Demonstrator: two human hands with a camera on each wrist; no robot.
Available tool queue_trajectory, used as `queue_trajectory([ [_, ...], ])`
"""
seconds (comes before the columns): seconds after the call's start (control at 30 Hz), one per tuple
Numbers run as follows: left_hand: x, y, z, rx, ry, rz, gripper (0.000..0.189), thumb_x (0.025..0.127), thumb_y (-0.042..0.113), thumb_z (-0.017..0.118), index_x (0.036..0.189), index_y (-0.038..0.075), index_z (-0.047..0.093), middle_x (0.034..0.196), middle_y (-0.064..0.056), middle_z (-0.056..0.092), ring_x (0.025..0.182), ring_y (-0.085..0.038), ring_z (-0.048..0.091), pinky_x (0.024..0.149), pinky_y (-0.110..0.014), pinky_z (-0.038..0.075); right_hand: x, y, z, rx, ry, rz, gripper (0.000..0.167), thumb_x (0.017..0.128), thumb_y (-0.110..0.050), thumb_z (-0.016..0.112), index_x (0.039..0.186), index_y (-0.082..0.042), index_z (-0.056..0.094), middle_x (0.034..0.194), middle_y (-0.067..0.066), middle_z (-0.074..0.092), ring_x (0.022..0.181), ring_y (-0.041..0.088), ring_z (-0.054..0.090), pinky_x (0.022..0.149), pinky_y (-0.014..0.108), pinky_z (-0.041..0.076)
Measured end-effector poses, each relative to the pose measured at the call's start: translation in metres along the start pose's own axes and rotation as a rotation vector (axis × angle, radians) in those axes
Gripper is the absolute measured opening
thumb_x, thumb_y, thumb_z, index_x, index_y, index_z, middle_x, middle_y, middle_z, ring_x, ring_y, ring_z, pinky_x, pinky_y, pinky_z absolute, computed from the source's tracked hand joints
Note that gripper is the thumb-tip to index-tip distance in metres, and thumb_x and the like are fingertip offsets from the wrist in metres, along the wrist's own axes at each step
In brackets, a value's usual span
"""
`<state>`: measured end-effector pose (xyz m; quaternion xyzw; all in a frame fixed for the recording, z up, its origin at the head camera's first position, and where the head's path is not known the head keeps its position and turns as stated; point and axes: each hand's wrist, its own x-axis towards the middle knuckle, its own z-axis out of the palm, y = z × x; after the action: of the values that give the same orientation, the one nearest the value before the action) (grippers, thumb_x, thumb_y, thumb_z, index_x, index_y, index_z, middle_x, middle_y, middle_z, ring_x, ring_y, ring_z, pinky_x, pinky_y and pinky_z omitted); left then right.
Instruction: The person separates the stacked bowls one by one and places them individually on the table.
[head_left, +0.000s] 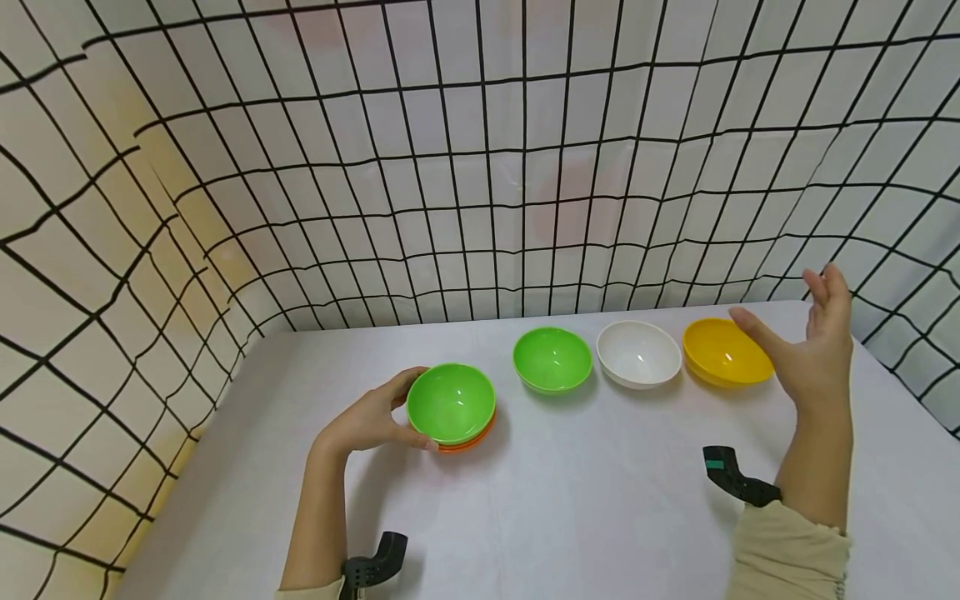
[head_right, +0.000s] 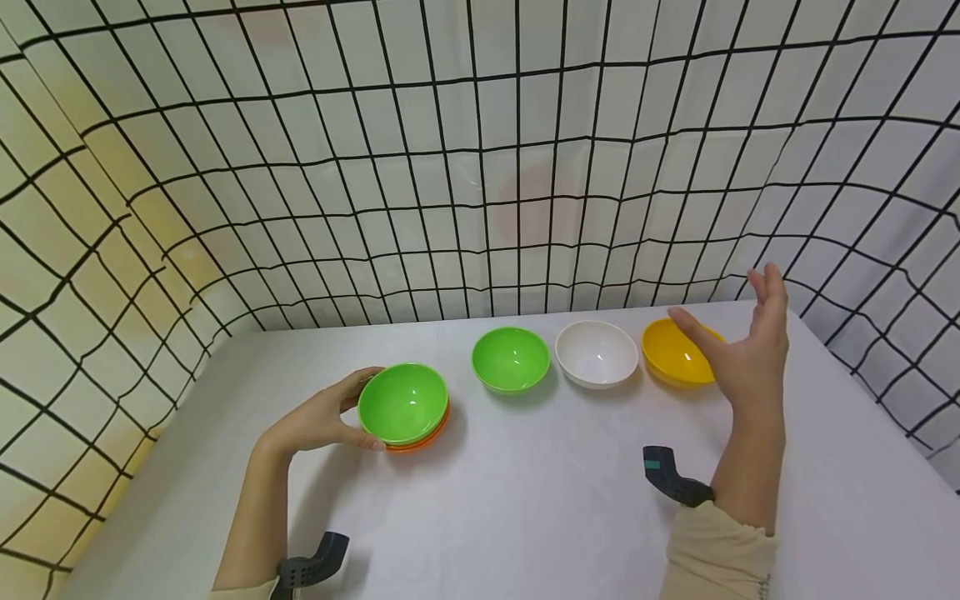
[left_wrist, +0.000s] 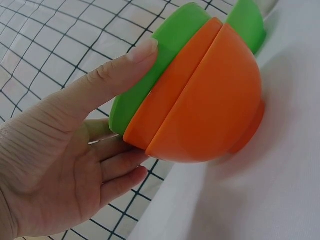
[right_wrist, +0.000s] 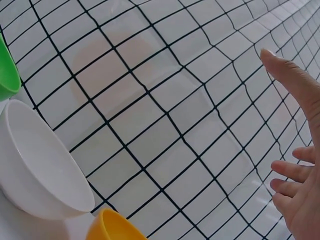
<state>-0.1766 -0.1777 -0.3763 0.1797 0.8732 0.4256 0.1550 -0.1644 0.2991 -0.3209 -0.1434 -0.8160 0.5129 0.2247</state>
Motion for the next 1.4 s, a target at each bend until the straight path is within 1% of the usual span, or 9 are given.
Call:
queue_trajectory([
  [0.17,0.000,0.000,0.000,-0.003,0.000,0.002,0.100,0.058,0.036,0.087,0.140,0.021,0.034,0.140,0.005,0.040,0.134,-0.024,0.034,0.108,-0.043,0.031,-0.003,-0.006,0.000,0.012,0.017,-0.022,0.096,0.081,-0.026,0.071,0.147,-0.029,0.002,0.153,-0.012,0.010,0.139,-0.001,0.005,0.113,0.020,0.000],
  [0.37,-0.001,0.001,0.000,-0.005,0.002,-0.001,0.098,0.057,0.036,0.087,0.139,0.023,0.035,0.139,0.007,0.041,0.134,-0.023,0.033,0.108,-0.043,0.031,-0.004,-0.010,0.001,0.019,0.033,-0.030,0.091,0.081,-0.025,0.070,0.147,-0.029,0.008,0.153,-0.013,0.013,0.139,-0.001,0.006,0.114,0.023,0.001],
  [0.67,-0.001,0.001,0.000,-0.008,0.002,0.005,0.098,0.057,0.037,0.087,0.139,0.022,0.035,0.139,0.007,0.041,0.134,-0.023,0.033,0.108,-0.043,0.031,-0.008,-0.020,-0.001,0.043,0.035,-0.048,0.090,0.081,-0.022,0.071,0.147,-0.029,0.010,0.152,-0.012,0.016,0.139,0.001,0.007,0.112,0.018,0.003],
  [0.8,-0.001,0.001,0.000,-0.011,0.001,-0.002,0.099,0.057,0.037,0.087,0.140,0.022,0.035,0.140,0.006,0.040,0.134,-0.024,0.033,0.109,-0.043,0.030,-0.010,-0.021,0.002,0.070,0.031,-0.052,0.090,0.080,-0.019,0.071,0.147,-0.029,0.012,0.152,-0.012,0.017,0.140,0.003,0.007,0.113,0.021,0.003],
  [0.9,-0.001,0.001,0.000,-0.009,0.002,-0.008,0.099,0.057,0.037,0.087,0.140,0.022,0.035,0.140,0.006,0.040,0.134,-0.024,0.033,0.108,-0.044,0.031,-0.010,-0.021,0.006,0.068,0.015,-0.068,0.090,0.080,-0.020,0.071,0.147,-0.029,0.012,0.152,-0.012,0.018,0.140,0.004,0.007,0.114,0.024,0.003],
  [1.07,-0.001,0.001,0.001,-0.005,0.004,-0.005,0.099,0.057,0.038,0.087,0.139,0.023,0.035,0.140,0.006,0.041,0.134,-0.023,0.033,0.108,-0.045,0.031,-0.010,-0.023,0.015,0.026,-0.029,-0.113,0.092,0.079,-0.025,0.073,0.147,-0.030,0.011,0.152,-0.012,0.017,0.140,0.005,0.006,0.115,0.030,0.003],
  [1.3,-0.001,0.001,0.000,0.002,0.002,0.002,0.100,0.057,0.038,0.087,0.140,0.022,0.034,0.140,0.006,0.041,0.134,-0.023,0.034,0.108,-0.046,0.030,-0.016,-0.033,0.025,0.031,-0.075,-0.196,0.093,0.077,-0.021,0.074,0.147,-0.030,0.014,0.151,-0.010,0.020,0.140,0.006,0.009,0.116,0.032,0.004],
  [1.4,-0.001,0.001,0.000,0.002,0.000,0.001,0.101,0.057,0.038,0.087,0.141,0.021,0.034,0.140,0.005,0.040,0.134,-0.023,0.033,0.108,-0.046,0.030,-0.019,-0.039,0.030,0.048,-0.100,-0.248,0.093,0.076,-0.017,0.075,0.147,-0.028,0.016,0.151,-0.008,0.023,0.140,0.007,0.011,0.116,0.033,0.006],
])
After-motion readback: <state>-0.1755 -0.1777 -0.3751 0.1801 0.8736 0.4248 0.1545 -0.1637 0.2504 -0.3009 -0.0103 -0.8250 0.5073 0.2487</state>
